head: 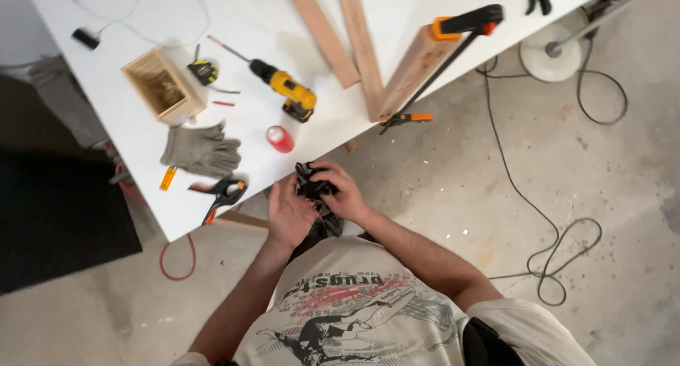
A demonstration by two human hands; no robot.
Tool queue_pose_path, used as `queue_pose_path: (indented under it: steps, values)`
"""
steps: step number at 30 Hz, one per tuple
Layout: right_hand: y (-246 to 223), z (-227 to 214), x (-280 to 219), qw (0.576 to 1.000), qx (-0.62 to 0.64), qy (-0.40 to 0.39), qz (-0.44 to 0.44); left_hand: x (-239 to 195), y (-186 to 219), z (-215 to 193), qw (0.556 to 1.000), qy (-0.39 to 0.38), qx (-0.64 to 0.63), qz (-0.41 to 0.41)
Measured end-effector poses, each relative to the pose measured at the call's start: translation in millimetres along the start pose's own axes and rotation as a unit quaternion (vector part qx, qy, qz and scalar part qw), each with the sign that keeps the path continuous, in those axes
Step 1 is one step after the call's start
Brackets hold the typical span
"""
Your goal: Assembling wooden components by applying glue, clamping them together, and securing with screws using a power drill.
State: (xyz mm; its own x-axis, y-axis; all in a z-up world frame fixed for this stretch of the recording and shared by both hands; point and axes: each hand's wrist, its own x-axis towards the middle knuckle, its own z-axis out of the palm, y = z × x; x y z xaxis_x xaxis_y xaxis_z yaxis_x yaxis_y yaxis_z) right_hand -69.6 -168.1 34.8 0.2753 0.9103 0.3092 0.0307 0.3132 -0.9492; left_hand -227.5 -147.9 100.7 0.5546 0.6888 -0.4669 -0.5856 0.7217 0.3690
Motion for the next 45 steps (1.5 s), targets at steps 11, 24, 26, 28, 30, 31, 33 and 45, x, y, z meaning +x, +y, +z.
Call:
queue_pose_path:
  steps: [11,24,26,28,30,31,33,45]
  values:
    - [-1,76,-12,0.947,0.025,-0.314,-0.059,-47,140,-249,0.890,0.289,0.097,0.339]
    - [65,-34,-83,0.932,-0.119,-0.121,0.319,-24,167,-349,0.457,0.261,0.730,0.436]
    - [61,-44,-89,0.912,-0.169,-0.071,0.368,-35,162,-334,0.519,0.258,0.686,0.440]
    - [57,-51,-92,0.908,-0.155,-0.048,0.386,-38,166,-345,0.569,0.271,0.657,0.413]
    - [51,-53,-88,0.905,-0.140,-0.025,0.400,-39,172,-340,0.614,0.282,0.627,0.388]
    - [47,-52,-85,0.896,-0.146,-0.020,0.419,-40,174,-330,0.636,0.300,0.608,0.370]
    - [36,-55,-80,0.885,-0.154,-0.013,0.438,-46,173,-311,0.659,0.313,0.588,0.349]
    - [2,-113,-28,0.881,-0.094,-0.060,0.459,15,42,-109,0.568,0.206,0.676,0.421]
